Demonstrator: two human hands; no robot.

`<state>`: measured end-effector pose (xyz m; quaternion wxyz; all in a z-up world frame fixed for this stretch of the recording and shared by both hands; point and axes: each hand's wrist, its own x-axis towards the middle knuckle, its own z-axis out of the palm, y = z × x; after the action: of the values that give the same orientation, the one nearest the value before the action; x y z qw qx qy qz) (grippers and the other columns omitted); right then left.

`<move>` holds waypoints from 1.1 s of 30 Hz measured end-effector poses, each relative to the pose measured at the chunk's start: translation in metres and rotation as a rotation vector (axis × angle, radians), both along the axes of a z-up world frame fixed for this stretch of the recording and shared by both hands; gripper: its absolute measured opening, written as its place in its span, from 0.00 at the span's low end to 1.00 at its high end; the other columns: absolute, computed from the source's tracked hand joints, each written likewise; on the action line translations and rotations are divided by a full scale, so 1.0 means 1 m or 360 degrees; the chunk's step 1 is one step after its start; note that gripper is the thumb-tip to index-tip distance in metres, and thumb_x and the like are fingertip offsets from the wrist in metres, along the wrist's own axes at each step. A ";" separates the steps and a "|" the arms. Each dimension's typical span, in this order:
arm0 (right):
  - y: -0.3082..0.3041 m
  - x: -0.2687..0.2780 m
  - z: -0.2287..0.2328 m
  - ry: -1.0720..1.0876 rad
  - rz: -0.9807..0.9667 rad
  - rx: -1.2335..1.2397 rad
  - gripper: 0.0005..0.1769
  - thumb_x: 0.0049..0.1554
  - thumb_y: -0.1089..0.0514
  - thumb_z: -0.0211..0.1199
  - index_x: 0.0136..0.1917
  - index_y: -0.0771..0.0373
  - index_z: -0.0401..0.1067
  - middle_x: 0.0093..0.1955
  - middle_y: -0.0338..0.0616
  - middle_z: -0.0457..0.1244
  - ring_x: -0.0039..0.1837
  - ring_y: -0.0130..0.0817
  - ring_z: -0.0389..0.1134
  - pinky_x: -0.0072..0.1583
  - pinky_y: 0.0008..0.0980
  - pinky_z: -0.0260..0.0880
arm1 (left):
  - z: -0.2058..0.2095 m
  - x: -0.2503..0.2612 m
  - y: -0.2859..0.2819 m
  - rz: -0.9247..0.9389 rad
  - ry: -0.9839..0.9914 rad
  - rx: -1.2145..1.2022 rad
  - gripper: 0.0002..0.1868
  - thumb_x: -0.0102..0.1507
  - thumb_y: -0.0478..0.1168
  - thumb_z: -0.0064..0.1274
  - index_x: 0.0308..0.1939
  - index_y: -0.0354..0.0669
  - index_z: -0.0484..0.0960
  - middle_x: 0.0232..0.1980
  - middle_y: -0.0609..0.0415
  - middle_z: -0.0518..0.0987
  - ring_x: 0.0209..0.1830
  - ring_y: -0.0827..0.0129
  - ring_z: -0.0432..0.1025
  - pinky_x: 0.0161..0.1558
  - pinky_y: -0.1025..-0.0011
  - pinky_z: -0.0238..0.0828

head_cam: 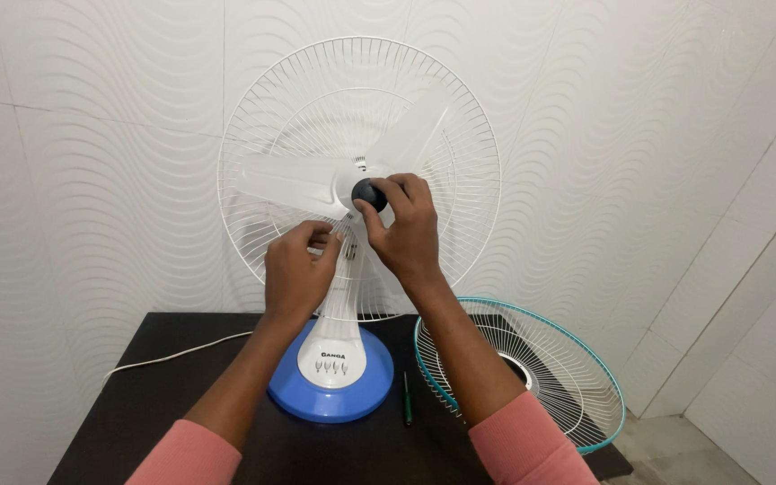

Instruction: The person assembles a table fan by attaching the fan blades to the motor hub, securing them with a black cap, and then attaching the front wire cage. The person uses a screwdriver to tighten screws on the fan base.

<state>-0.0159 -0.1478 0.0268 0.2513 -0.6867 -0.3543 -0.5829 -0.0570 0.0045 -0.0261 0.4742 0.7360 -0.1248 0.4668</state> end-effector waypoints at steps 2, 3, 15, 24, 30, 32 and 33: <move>-0.001 0.002 0.003 -0.0009 0.0031 -0.0047 0.17 0.52 0.60 0.75 0.53 0.66 0.76 0.52 0.49 0.65 0.54 0.42 0.68 0.53 0.37 0.72 | 0.002 0.000 0.002 0.0035 -0.0050 0.0083 0.12 0.62 0.38 0.57 0.45 0.32 0.84 0.40 0.44 0.85 0.34 0.58 0.82 0.37 0.66 0.79; -0.002 0.002 0.003 0.0015 0.0039 -0.0043 0.17 0.53 0.61 0.75 0.54 0.66 0.76 0.52 0.49 0.65 0.54 0.42 0.68 0.53 0.37 0.72 | 0.003 0.001 0.002 0.0062 -0.0095 0.0135 0.12 0.62 0.37 0.57 0.45 0.32 0.84 0.41 0.43 0.84 0.36 0.58 0.81 0.37 0.66 0.79; -0.004 0.000 0.000 -0.0061 -0.0009 -0.0140 0.16 0.53 0.68 0.69 0.56 0.68 0.76 0.54 0.51 0.66 0.54 0.43 0.71 0.52 0.35 0.75 | 0.016 0.014 0.015 0.0478 -0.0406 0.0880 0.34 0.57 0.42 0.65 0.65 0.32 0.73 0.66 0.40 0.71 0.70 0.49 0.62 0.68 0.55 0.63; -0.001 0.004 0.002 -0.0078 -0.0191 -0.0145 0.15 0.53 0.59 0.74 0.51 0.69 0.76 0.43 0.46 0.64 0.44 0.38 0.68 0.43 0.35 0.69 | 0.034 0.042 0.008 0.0416 -0.0148 0.1032 0.57 0.51 0.58 0.68 0.78 0.49 0.55 0.81 0.46 0.53 0.81 0.49 0.41 0.76 0.40 0.35; 0.004 0.002 0.003 0.0056 -0.0314 -0.0111 0.15 0.54 0.54 0.75 0.42 0.67 0.75 0.38 0.45 0.63 0.38 0.36 0.66 0.39 0.35 0.66 | 0.026 0.053 0.005 0.0462 -0.0119 0.1067 0.53 0.57 0.55 0.64 0.80 0.50 0.54 0.82 0.50 0.53 0.83 0.50 0.41 0.76 0.38 0.33; 0.004 0.000 0.004 0.0146 -0.0355 -0.0115 0.17 0.54 0.52 0.76 0.41 0.67 0.74 0.36 0.46 0.63 0.36 0.35 0.65 0.37 0.34 0.65 | 0.025 0.057 0.005 0.0463 -0.0202 0.1038 0.49 0.59 0.55 0.63 0.79 0.49 0.56 0.81 0.48 0.56 0.83 0.49 0.43 0.77 0.38 0.34; 0.004 -0.001 0.005 0.0147 -0.0349 -0.0129 0.17 0.54 0.53 0.76 0.42 0.68 0.74 0.37 0.46 0.63 0.37 0.36 0.66 0.38 0.34 0.66 | 0.026 0.058 0.006 0.0464 -0.0211 0.1038 0.49 0.59 0.54 0.64 0.79 0.49 0.57 0.81 0.48 0.57 0.82 0.48 0.44 0.77 0.38 0.35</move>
<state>-0.0169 -0.1437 0.0321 0.1742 -0.7569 -0.2884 -0.5600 0.0009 0.0104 -0.0006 0.1337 0.8267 -0.1913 0.5119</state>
